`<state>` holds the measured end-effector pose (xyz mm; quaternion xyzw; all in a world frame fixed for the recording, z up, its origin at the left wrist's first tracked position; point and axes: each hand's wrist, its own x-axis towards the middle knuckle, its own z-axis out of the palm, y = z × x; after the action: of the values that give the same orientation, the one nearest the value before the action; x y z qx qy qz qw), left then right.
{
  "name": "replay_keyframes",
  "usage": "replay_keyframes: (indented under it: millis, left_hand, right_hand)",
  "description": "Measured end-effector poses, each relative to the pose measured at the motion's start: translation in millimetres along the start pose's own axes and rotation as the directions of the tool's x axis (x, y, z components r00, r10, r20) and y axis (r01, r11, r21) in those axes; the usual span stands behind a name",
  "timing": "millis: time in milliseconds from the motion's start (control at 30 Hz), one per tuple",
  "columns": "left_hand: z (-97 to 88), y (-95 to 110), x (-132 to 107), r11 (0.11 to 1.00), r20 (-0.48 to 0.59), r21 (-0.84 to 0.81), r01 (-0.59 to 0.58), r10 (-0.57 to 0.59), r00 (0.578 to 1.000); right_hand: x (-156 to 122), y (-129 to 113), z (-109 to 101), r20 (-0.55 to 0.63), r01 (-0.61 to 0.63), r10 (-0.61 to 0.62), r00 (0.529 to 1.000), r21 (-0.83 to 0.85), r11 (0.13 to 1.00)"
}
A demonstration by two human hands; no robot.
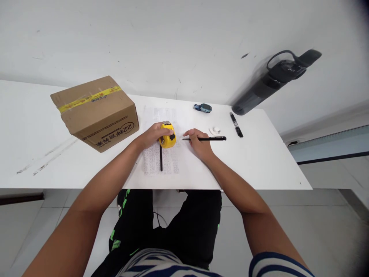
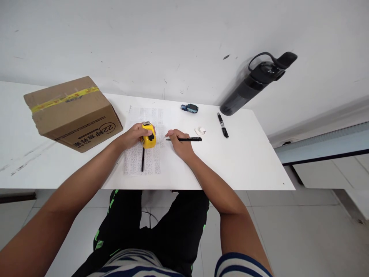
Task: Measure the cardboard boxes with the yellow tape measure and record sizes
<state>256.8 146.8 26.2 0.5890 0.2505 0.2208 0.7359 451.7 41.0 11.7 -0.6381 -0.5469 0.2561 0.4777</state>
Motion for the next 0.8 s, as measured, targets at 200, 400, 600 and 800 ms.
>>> replay_keyframes:
  millis: [200, 400, 600, 800]
  left_hand:
    - [0.4, 0.1, -0.1, 1.000, 0.001, -0.015, -0.007, 0.007, 1.000]
    - [1.9, 1.2, 0.0, 1.000, -0.002, -0.008, -0.002, 0.002, 1.000]
    - [1.6, -0.5, 1.1, 1.000, -0.025, -0.010, 0.003, -0.003, 1.000]
    - [2.2, 1.6, 0.0, 1.000, -0.039, -0.004, 0.020, -0.020, 0.999]
  right_hand:
    - [7.7, 14.7, -1.3, -0.196, 0.027, -0.058, 0.979, -0.159, 0.987]
    - [14.5, 27.5, -0.5, -0.196, -0.057, 0.012, 0.981, -0.226, 0.972]
    - [13.5, 21.3, -2.5, -0.116, -0.093, 0.062, 0.991, -0.288, 0.953]
    - [13.4, 21.6, -3.9, -0.076, -0.053, 0.030, 0.997, -0.318, 0.947]
